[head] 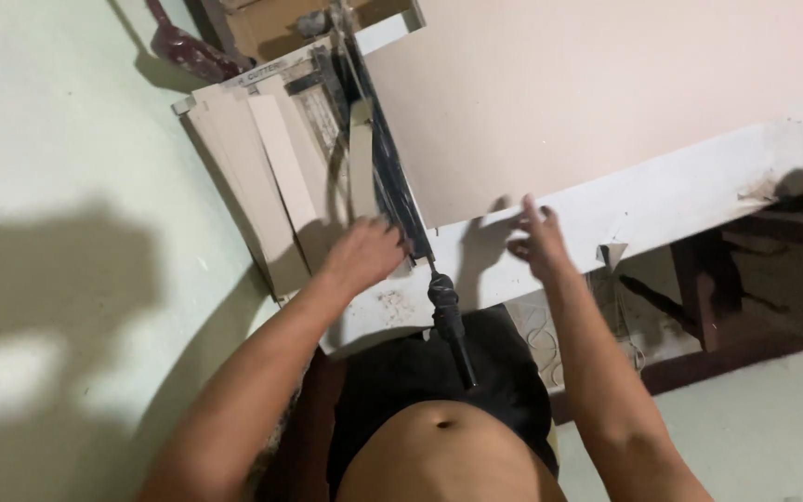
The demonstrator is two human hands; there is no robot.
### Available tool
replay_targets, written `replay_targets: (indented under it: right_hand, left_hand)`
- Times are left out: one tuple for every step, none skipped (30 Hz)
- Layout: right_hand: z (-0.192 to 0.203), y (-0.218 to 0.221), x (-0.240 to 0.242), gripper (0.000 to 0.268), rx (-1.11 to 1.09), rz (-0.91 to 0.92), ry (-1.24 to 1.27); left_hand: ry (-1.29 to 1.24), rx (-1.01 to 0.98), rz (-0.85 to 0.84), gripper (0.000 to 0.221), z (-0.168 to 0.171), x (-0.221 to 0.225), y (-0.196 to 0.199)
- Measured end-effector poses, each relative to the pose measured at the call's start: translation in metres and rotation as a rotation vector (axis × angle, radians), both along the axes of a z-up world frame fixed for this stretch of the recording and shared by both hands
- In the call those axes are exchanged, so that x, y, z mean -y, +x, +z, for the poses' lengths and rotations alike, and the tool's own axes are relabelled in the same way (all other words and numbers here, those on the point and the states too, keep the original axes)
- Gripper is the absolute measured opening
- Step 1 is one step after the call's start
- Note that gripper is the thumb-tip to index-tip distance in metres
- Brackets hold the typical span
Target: Using a manual paper cutter to cut sheets of cardboard to size
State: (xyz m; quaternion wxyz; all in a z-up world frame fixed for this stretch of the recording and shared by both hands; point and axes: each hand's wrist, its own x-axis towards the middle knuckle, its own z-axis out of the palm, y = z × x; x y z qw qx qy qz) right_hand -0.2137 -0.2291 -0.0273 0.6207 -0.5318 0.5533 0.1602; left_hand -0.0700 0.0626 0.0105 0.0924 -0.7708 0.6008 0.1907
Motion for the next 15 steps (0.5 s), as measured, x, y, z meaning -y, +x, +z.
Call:
replay_targets:
  right_hand:
    - [0.007,0.013,0.006,0.082,0.066,-0.155,0.130]
    - [0.014,0.027,0.011,0.074,0.129,-0.313,0.261]
    - [0.002,0.019,0.017,0.074,0.130,-0.307,0.269]
    - [-0.009,0.009,0.024,0.054,0.235,-0.357,0.229]
    - [-0.020,-0.002,0.030,0.043,0.340,-0.406,0.189]
    - [-0.030,-0.023,0.034,0.043,0.342,-0.401,0.189]
    - [-0.039,-0.044,0.038,0.043,0.296,-0.363,0.161]
    - [-0.049,-0.063,0.041,0.043,0.252,-0.323,0.137]
    - [-0.032,-0.045,0.026,0.043,0.256,-0.318,0.141]
    - [-0.013,-0.034,0.012,0.035,0.233,-0.248,0.156]
    - [0.005,-0.022,-0.001,0.028,0.210,-0.179,0.172]
    - [-0.006,-0.019,-0.004,0.028,0.202,-0.183,0.170]
    - [-0.017,-0.016,-0.006,0.028,0.247,-0.150,0.143]
    - [-0.029,-0.011,-0.010,0.031,0.295,-0.121,0.116]
    - [-0.022,-0.003,-0.011,0.031,0.292,-0.128,0.114]
  left_hand:
    - [0.044,-0.014,0.015,0.016,0.008,-0.014,-0.002]
    - [0.090,-0.029,0.028,0.019,0.017,-0.029,-0.003]
    - [0.096,-0.025,0.034,0.019,0.005,-0.055,0.001]
    - [0.225,0.048,0.017,0.021,-0.006,-0.079,0.004]
    - [0.354,0.121,-0.001,0.024,-0.017,-0.105,0.006]
    - [0.353,0.122,0.004,0.024,-0.010,-0.105,0.014]
    - [0.397,0.094,0.005,0.024,-0.003,-0.105,0.023]
    - [0.445,0.068,0.007,0.028,0.006,-0.107,0.032]
    - [0.447,0.072,0.014,0.028,0.025,-0.104,0.039]
    - [0.393,0.042,0.025,0.027,0.042,-0.098,0.043]
    - [0.338,0.012,0.036,0.028,0.059,-0.092,0.048]
    - [0.338,0.005,0.031,0.028,0.063,-0.085,0.047]
    - [0.280,-0.004,0.036,0.033,0.066,-0.077,0.047]
    - [0.221,-0.009,0.039,0.039,0.071,-0.070,0.051]
    - [0.221,-0.011,0.031,0.039,0.048,-0.065,0.052]
